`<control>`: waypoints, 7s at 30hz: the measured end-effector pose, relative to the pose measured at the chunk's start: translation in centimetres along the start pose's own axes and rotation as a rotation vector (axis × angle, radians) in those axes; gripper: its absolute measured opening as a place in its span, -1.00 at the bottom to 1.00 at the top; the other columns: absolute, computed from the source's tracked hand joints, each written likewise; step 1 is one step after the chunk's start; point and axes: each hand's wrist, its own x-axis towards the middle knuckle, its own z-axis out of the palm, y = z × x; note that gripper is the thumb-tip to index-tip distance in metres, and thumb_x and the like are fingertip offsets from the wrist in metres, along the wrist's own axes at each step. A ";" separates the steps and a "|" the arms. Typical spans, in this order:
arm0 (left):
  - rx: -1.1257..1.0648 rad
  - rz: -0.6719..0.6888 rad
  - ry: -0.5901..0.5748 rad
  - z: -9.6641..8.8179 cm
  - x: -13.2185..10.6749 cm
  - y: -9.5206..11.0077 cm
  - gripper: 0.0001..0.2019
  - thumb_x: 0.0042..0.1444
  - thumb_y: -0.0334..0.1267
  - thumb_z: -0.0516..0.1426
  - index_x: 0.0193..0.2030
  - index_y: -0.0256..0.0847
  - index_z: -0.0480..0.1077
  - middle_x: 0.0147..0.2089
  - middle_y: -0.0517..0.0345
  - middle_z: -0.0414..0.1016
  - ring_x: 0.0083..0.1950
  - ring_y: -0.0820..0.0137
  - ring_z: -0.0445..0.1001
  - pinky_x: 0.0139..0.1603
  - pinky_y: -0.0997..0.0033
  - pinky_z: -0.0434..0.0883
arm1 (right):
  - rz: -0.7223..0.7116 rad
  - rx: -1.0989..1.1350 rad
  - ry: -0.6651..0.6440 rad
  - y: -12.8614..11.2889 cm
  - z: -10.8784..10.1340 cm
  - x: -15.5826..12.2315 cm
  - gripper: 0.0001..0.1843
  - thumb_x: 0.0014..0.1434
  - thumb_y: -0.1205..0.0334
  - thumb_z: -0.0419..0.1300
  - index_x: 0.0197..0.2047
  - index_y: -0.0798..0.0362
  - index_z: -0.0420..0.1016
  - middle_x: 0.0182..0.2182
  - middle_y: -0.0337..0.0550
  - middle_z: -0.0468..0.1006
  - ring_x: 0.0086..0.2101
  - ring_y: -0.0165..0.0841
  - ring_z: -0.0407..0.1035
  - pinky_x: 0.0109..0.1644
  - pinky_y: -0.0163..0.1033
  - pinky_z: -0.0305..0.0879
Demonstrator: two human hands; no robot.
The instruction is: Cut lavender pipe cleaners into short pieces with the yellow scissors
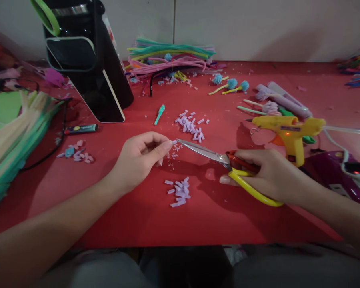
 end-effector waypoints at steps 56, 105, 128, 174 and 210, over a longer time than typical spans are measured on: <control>0.036 0.035 -0.006 0.0 -0.1 -0.1 -0.84 0.17 -0.20 0.23 -0.37 -0.22 0.46 -0.48 0.25 0.38 -0.51 0.57 0.27 -0.46 0.52 0.28 | 0.007 -0.004 0.033 -0.1 0.0 0.1 -0.26 -0.17 -0.55 0.21 -0.55 0.01 0.14 -0.58 -0.35 -0.01 -0.50 -0.45 -0.09 -0.49 -0.30 -0.09; 0.109 0.025 0.019 0.2 -0.2 0.3 -0.83 0.17 -0.17 0.22 -0.38 -0.18 0.47 -0.54 0.24 0.37 -0.54 0.52 0.28 -0.48 0.47 0.28 | 0.020 -0.034 -0.007 -0.1 -0.2 0.0 -0.25 -0.20 -0.57 0.22 -0.54 0.03 0.21 -0.57 -0.34 0.03 -0.49 -0.44 -0.08 -0.48 -0.29 -0.07; 0.108 -0.009 -0.027 0.0 -0.3 0.2 -0.72 0.24 -0.10 0.16 -0.45 -0.18 0.45 -0.62 0.25 0.32 -0.61 0.52 0.22 -0.60 0.46 0.12 | 0.026 -0.029 -0.020 -0.6 -0.3 -0.1 -0.26 -0.21 -0.56 0.22 -0.51 0.01 0.20 -0.58 -0.35 0.06 -0.51 -0.44 -0.06 -0.47 -0.29 -0.03; 0.019 0.000 -0.043 0.3 0.0 0.1 -0.72 0.30 -0.16 0.10 -0.42 -0.24 0.38 -0.51 0.26 0.35 -0.55 0.59 0.28 -0.53 0.54 0.21 | 0.001 0.000 0.040 0.1 0.2 -0.1 -0.27 -0.15 -0.53 0.22 -0.53 0.01 0.12 -0.56 -0.36 -0.02 -0.49 -0.45 -0.11 -0.47 -0.28 -0.07; 0.112 -0.013 -0.039 0.7 -0.3 1.0 -0.69 0.33 -0.22 0.04 -0.45 -0.24 0.36 -0.55 0.29 0.32 -0.57 0.61 0.25 -0.52 0.57 0.22 | 0.019 -0.035 0.047 0.1 0.5 0.1 -0.26 -0.19 -0.57 0.20 -0.53 0.00 0.20 -0.58 -0.35 0.04 -0.50 -0.43 -0.08 -0.48 -0.29 -0.03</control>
